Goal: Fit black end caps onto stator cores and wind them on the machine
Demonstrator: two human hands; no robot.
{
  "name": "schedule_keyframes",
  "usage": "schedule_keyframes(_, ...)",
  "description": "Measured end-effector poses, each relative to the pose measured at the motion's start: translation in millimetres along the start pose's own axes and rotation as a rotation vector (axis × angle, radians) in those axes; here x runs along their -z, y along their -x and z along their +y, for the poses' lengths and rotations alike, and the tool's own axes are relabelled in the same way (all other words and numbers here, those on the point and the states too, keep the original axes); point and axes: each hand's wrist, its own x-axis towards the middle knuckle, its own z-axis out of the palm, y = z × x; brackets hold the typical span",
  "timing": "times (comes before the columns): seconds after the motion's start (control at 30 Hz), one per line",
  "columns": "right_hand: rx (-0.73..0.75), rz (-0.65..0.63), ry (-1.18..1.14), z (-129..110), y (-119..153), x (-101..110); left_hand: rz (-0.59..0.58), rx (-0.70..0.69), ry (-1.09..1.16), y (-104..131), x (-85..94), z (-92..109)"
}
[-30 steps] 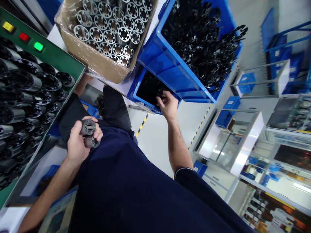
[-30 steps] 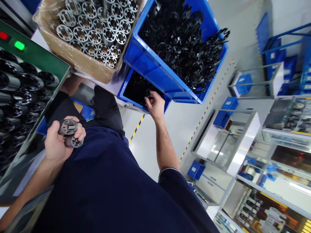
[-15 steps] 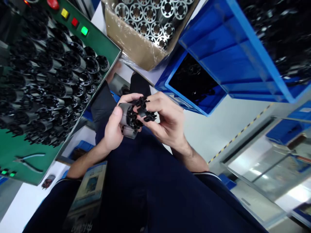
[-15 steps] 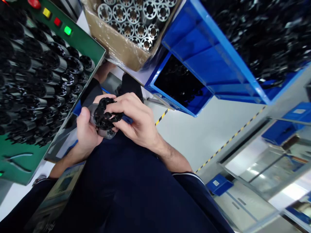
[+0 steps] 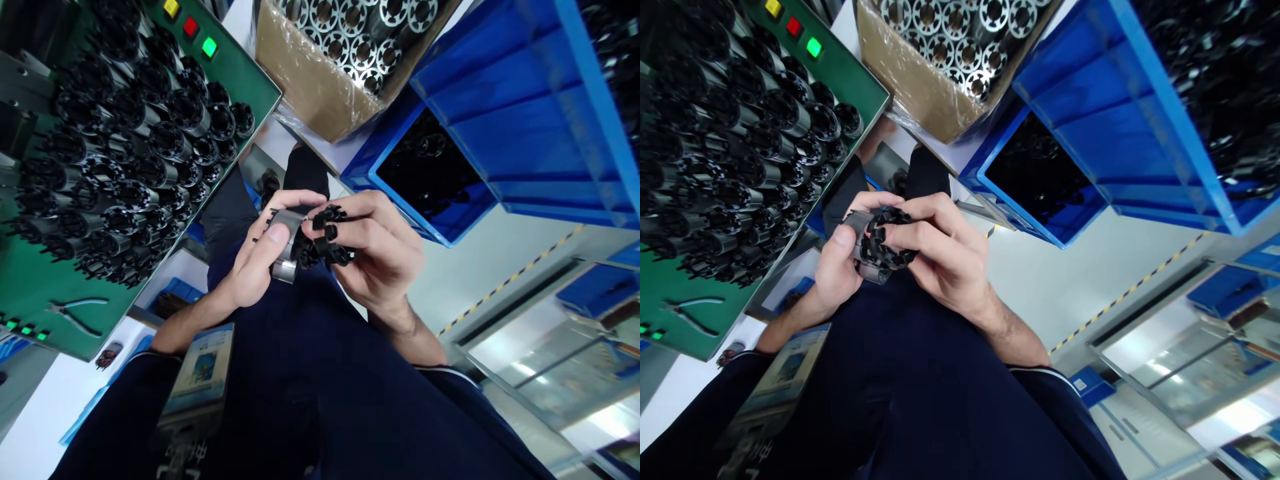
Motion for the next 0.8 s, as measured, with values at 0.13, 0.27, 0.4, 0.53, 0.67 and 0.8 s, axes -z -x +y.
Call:
schedule_keyframes(0.13,0.047,0.127,0.077,0,-2,-14,-0.139,-0.069,-0.096,3,-0.4,5)
schedule_keyframes(0.27,0.087,0.242,0.115,11,-3,-33,-0.201,-0.033,-0.063,1,2.4,8)
schedule_keyframes(0.4,0.032,0.129,0.038,19,0,-29,-0.095,-0.113,-0.011,-11,1.1,1)
schedule_keyframes(0.53,-0.029,0.022,-0.041,17,4,-7,0.031,-0.126,0.092,-22,-6.5,1)
schedule_keyframes(0.67,-0.066,0.001,-0.033,9,8,9,0.077,-0.130,0.068,-25,-12.4,13)
schedule_keyframes(0.8,-0.024,0.010,0.023,0,11,8,0.098,-0.194,0.068,-26,-19.0,23)
